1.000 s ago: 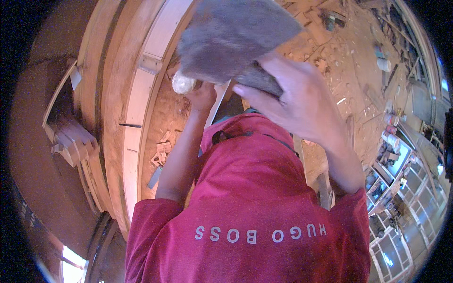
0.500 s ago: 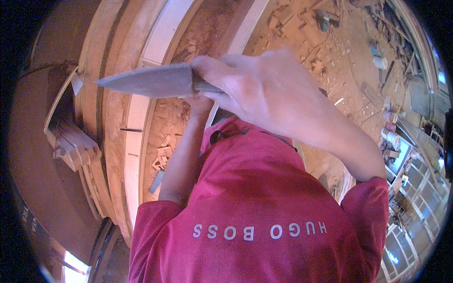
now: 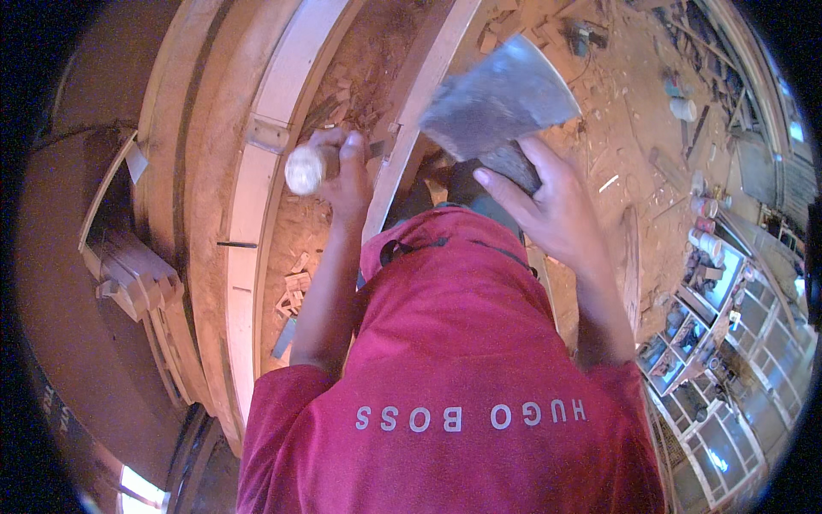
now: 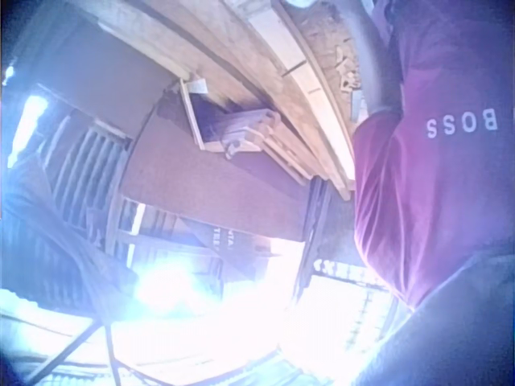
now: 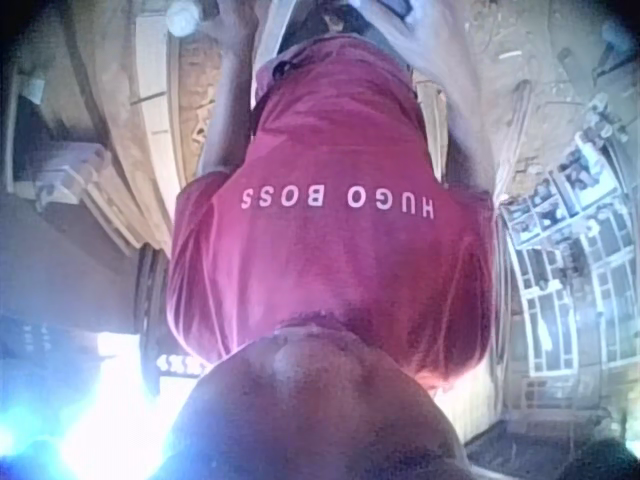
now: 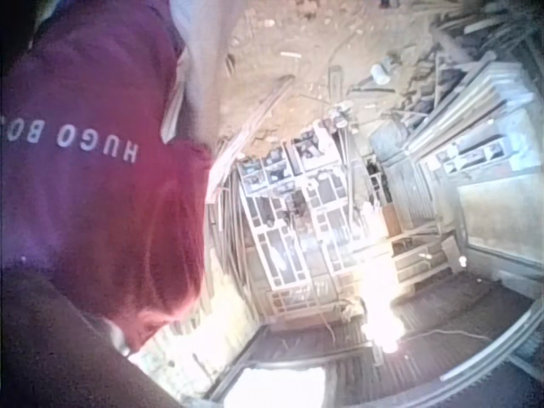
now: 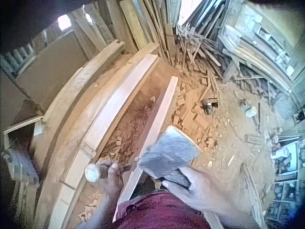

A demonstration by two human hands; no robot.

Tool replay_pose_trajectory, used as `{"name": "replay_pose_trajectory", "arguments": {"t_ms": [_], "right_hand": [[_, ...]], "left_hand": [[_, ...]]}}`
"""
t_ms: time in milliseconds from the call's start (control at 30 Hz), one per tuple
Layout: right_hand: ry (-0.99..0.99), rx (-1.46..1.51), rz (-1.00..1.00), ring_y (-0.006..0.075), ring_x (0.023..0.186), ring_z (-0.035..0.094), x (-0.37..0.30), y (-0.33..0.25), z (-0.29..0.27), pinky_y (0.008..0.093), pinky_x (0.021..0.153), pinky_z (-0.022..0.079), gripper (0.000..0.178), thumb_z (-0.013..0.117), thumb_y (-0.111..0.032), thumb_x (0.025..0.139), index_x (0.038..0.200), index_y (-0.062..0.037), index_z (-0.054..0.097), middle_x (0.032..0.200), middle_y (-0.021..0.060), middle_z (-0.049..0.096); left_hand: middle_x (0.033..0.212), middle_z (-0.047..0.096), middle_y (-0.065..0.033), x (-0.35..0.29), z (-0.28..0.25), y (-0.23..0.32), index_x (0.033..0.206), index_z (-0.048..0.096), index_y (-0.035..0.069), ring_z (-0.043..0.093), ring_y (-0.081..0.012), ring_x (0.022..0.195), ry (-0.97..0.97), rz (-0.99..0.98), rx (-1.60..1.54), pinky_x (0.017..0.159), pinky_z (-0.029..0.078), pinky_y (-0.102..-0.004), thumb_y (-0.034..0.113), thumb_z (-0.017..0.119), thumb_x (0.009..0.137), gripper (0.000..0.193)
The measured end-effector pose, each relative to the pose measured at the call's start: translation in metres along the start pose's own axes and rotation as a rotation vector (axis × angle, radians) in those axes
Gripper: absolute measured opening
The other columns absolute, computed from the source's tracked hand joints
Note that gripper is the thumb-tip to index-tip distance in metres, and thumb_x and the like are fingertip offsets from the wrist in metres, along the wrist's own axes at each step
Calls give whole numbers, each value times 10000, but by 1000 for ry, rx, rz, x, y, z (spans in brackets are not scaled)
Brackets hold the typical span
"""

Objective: The person uses a chisel and mallet to carve a notch into a wooden plank, then measures and marks another plank with a try square and pencil. The person continues to chisel the marked plank.

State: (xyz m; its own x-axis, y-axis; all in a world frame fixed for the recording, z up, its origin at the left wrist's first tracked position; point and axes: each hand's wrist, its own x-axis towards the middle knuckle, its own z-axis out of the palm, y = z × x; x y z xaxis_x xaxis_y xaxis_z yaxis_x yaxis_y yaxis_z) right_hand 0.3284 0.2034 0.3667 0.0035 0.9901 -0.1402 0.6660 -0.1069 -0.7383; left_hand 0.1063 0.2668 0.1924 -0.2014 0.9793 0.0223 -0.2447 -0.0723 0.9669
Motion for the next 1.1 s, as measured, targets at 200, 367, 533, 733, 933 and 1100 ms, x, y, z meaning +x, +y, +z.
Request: {"name": "replay_pose_trajectory", "arguments": {"t_ms": [200,367,533,733,933,1100], "right_hand": [[72,255,380,250,678,691,-34,38,21,384,652,541,448,726,-255,912,1250,6,592,841,151,702],[77,371,532,149,558,625,-50,45,23,335,574,523,489,728,-265,916,1286,17,576,814,117,689],[122,412,453,68,530,534,-53,54,30,240,483,440,390,707,-166,946,1268,9,574,809,20,633],[87,390,491,135,551,610,-50,54,27,308,528,490,432,718,-256,932,1249,6,585,780,95,668],[41,396,521,184,557,649,-46,53,27,341,549,515,448,729,-303,921,1227,-6,593,776,135,686],[52,362,491,245,699,699,-47,57,29,376,661,545,441,729,-294,917,1214,4,599,861,159,709]], "left_hand": [[831,571,-23,25,21,-28,931,570,63,556,-116,724,-6,24,116,648,478,-292,40,695,870,141],[880,578,-16,30,28,-41,972,572,51,577,-116,767,-18,-25,37,682,503,-298,-1,714,856,191],[879,575,-8,33,30,-52,999,557,52,570,-101,785,27,-31,0,693,504,-290,8,711,864,209],[865,582,-11,31,52,-20,1006,556,55,567,-93,733,45,-77,42,650,497,-280,-10,715,850,232],[786,577,-26,49,47,-42,1019,525,84,543,-109,641,38,133,169,551,466,-269,51,680,886,208],[839,589,-12,33,51,-25,1055,541,51,559,-79,710,39,-51,25,601,468,-248,-32,703,858,269]]}}
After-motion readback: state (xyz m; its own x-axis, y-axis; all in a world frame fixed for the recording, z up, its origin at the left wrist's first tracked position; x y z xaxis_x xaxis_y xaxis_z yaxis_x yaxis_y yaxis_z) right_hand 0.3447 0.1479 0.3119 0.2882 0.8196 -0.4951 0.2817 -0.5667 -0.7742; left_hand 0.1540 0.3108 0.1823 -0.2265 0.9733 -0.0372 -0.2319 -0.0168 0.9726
